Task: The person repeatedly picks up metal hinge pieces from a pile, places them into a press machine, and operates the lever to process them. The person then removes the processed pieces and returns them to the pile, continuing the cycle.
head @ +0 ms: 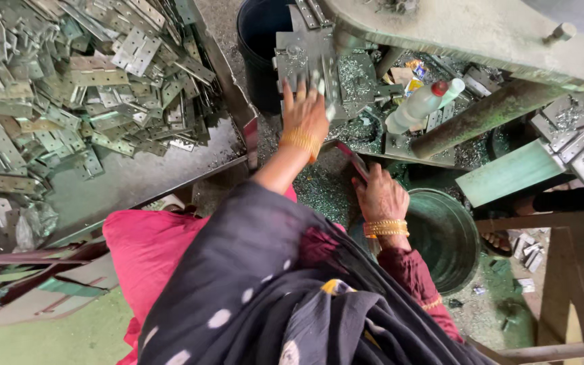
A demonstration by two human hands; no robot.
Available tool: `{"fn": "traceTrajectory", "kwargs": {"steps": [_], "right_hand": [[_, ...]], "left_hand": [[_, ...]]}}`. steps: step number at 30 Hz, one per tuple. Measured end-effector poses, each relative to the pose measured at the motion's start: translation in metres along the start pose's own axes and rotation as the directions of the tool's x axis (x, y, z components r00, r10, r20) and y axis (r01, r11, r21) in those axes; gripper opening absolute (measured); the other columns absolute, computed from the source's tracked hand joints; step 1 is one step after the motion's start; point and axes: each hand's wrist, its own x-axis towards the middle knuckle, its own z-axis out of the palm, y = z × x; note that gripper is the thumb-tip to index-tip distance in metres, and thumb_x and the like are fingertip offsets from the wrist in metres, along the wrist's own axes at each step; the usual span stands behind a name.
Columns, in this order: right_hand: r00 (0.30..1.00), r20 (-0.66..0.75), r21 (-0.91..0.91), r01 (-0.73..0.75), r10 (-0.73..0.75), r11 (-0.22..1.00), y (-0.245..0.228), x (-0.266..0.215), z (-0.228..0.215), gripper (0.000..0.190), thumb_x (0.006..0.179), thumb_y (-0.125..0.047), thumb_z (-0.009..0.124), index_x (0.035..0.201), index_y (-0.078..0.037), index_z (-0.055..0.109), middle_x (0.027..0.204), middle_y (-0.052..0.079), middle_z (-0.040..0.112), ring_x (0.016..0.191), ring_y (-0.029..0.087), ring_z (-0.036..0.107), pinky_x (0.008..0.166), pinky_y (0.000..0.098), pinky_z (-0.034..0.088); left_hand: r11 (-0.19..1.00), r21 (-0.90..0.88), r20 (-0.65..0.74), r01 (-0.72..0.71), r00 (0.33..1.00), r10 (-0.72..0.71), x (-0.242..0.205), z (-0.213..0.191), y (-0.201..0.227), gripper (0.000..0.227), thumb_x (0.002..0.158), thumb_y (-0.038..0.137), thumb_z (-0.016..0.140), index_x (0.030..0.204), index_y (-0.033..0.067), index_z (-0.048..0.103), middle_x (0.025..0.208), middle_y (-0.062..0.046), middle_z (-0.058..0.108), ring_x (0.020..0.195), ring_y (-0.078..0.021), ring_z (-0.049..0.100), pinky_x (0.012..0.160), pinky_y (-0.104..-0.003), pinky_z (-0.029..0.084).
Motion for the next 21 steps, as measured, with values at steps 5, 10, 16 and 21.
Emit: {"fn": "traceTrajectory", "kwargs": {"steps": [5, 10, 16, 21], "right_hand": [[0.998, 0.055, -0.066, -0.027, 0.031, 0.997, -0.026, 0.006, -0.025, 0.043, 0.093, -0.045, 0.067, 0.117, -0.009, 0.061, 0.091, 0.016, 0.074, 0.083, 0.039, 0.073, 0.071, 0.0513, 0.055], [0.997, 0.074, -0.089, 0.008, -0.001, 0.996, -0.023, 0.014, -0.024, 0.044, 0.092, -0.043, 0.068, 0.117, -0.008, 0.060, 0.091, 0.017, 0.074, 0.084, 0.040, 0.073, 0.072, 0.0522, 0.055], [0.979, 0.200, -0.032, 0.028, -0.021, 0.999, -0.016, 0.020, -0.034, 0.048, 0.091, -0.045, 0.068, 0.117, -0.006, 0.059, 0.091, 0.022, 0.074, 0.089, 0.043, 0.072, 0.076, 0.0551, 0.055], [0.985, 0.174, 0.007, -0.015, 0.014, 1.000, -0.024, 0.021, -0.036, 0.048, 0.090, -0.047, 0.069, 0.117, -0.007, 0.062, 0.092, 0.023, 0.074, 0.090, 0.044, 0.071, 0.077, 0.0555, 0.054]], "left_hand": [[0.932, -0.162, -0.169, -0.325, 0.939, 0.298, -0.050, 0.004, -0.013, 0.022, 0.101, 0.017, 0.060, 0.121, 0.0122, 0.065, 0.141, -0.012, 0.061, 0.126, -0.0269, 0.059, 0.116, -0.051, 0.036], [0.969, -0.086, -0.332, -0.232, 0.923, 0.192, 0.008, 0.003, 0.040, 0.029, 0.091, 0.009, 0.061, 0.118, 0.0138, 0.069, 0.121, -0.011, 0.067, 0.091, -0.0258, 0.067, 0.084, -0.041, 0.051], [0.948, -0.257, 0.181, 0.190, 0.973, -0.146, 0.030, -0.005, 0.055, 0.024, 0.108, 0.014, 0.053, 0.116, 0.0005, 0.071, 0.122, -0.019, 0.069, 0.106, -0.0273, 0.063, 0.087, -0.043, 0.050], [1.000, 0.004, -0.053, -0.030, 0.998, 0.031, -0.024, -0.019, 0.023, 0.036, 0.086, 0.026, 0.061, 0.108, 0.0018, 0.076, 0.153, -0.019, 0.049, 0.144, -0.0326, 0.038, 0.107, -0.057, 0.027]]}}
